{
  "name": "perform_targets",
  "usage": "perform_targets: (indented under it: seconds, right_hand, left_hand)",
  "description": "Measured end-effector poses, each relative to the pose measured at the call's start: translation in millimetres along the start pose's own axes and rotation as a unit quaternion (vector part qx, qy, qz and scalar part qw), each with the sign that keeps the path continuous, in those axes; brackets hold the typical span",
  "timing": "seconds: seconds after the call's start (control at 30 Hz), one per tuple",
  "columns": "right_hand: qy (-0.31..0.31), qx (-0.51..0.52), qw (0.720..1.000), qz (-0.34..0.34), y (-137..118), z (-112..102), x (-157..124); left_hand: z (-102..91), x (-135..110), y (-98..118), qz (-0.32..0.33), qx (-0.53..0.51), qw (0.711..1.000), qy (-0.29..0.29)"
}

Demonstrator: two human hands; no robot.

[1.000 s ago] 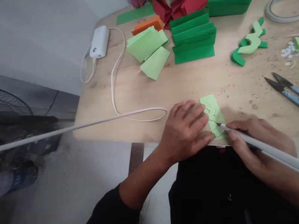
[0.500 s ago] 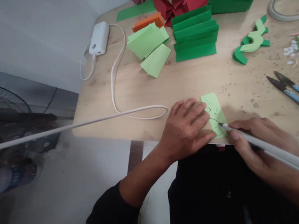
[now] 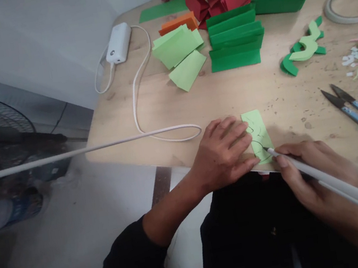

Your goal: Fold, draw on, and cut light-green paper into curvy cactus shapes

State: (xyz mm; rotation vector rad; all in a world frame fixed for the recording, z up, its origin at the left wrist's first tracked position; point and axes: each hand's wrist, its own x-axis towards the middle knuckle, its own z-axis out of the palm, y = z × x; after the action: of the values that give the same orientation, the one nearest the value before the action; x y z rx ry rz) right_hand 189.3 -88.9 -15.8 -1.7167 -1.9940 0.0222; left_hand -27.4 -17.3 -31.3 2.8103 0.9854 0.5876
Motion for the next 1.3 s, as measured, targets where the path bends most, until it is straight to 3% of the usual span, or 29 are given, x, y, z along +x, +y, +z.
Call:
perform_targets:
  seconds: [0.6, 0.83, 1.3]
  right_hand:
    - [0.005, 0.0, 1.0, -0.004, 0.6, -1.2, -1.9]
    - [-0.031, 0.135, 0.98, 0.143, -6.3, -6.3, 7.6]
    - [-0.05, 0.142, 0.985, 0.085, -14.7, -6.2, 25.4]
  left_hand:
    - [-0.3, 0.0, 0.4, 0.003, 0.011, 1.0, 0.003]
    - [0.3, 0.0, -0.1, 0.003, 0.013, 1.0, -0.008]
    - [-1.2, 0.2, -0.1, 0.005, 0.004, 1.0, 0.007]
